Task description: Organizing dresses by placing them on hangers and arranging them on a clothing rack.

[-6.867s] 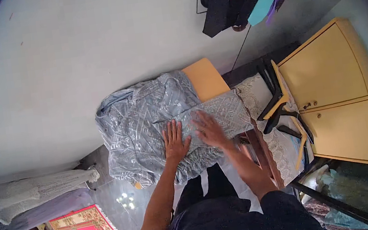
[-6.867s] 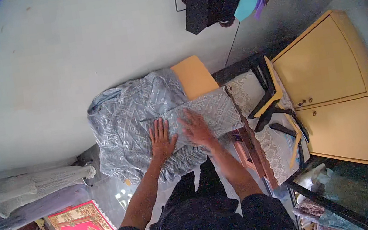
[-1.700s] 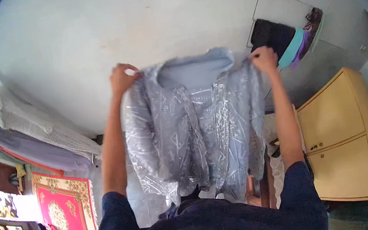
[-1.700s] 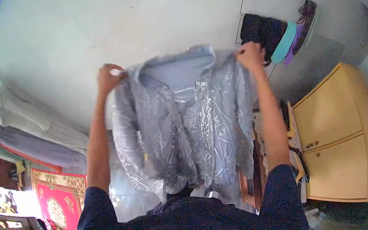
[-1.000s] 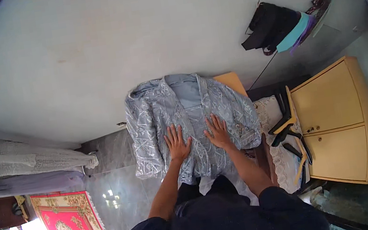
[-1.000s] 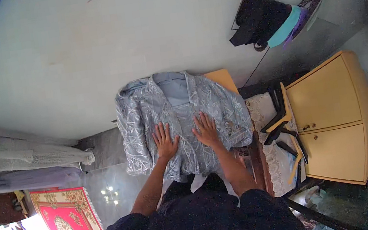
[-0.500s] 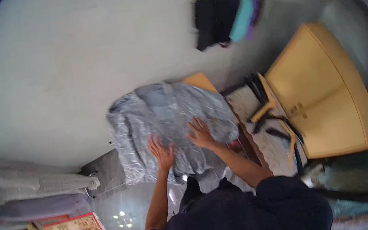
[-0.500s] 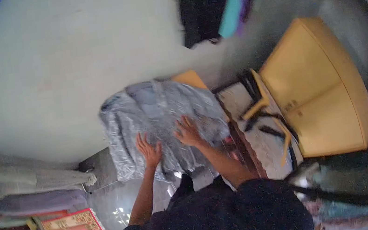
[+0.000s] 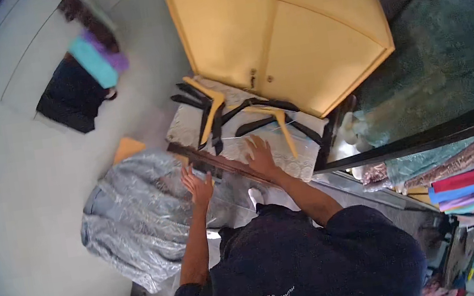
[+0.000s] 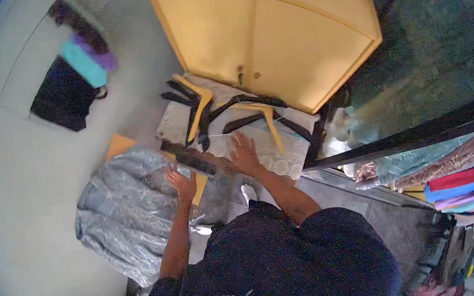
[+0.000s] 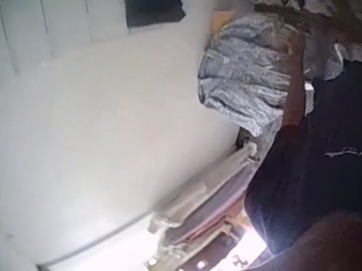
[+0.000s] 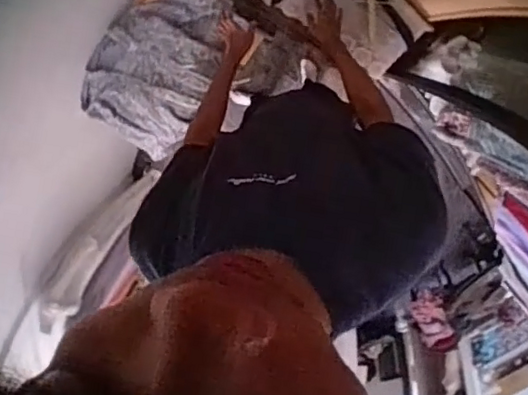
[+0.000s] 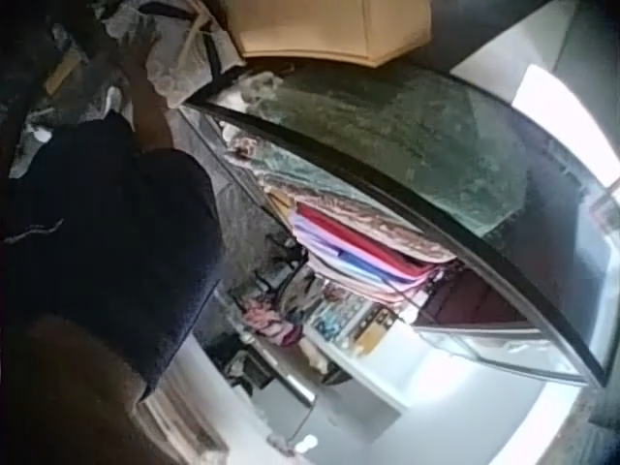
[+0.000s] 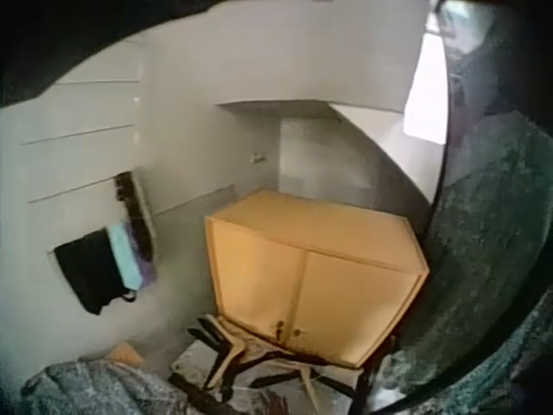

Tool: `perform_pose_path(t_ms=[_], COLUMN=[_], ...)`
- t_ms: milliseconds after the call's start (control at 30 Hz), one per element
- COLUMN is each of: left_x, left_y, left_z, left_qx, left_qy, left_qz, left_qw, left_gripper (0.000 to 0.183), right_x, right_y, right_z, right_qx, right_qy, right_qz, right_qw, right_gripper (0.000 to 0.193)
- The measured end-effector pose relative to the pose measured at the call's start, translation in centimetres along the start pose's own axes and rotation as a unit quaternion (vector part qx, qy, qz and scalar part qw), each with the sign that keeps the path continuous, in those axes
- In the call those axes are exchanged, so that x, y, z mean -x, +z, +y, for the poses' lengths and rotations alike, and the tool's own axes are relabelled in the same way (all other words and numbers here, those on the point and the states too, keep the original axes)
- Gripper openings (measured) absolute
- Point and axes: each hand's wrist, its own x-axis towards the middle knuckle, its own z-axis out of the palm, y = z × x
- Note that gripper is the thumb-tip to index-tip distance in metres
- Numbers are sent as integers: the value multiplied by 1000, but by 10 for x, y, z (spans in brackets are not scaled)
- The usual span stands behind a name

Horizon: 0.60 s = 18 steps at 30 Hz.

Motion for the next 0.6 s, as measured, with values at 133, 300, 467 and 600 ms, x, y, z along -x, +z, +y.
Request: perform_pose_path(t_ms=[133, 300, 467, 600], left_x=[-54, -90, -115, -132], left_y=[78, 130, 168, 199], left_z=[49, 76, 76, 84], left_qx=[-16, -93, -151, -180], left_qy=[88, 218, 238, 204], left_qz=[-24, -103, -190, -247], left_qw=[996, 966, 940, 930], left_gripper=[78, 92, 114, 125], right_x=[-24, -27, -66, -93], right_y=[-42, -56, -61, -49], right_z=[81, 132, 135, 148], right_qx=[73, 106, 142, 159], right_qy=[91, 128, 127, 112], right_qz=[37, 38, -73, -82], right_qw=[992, 985, 979, 978], right_gripper=[63, 77, 98, 116])
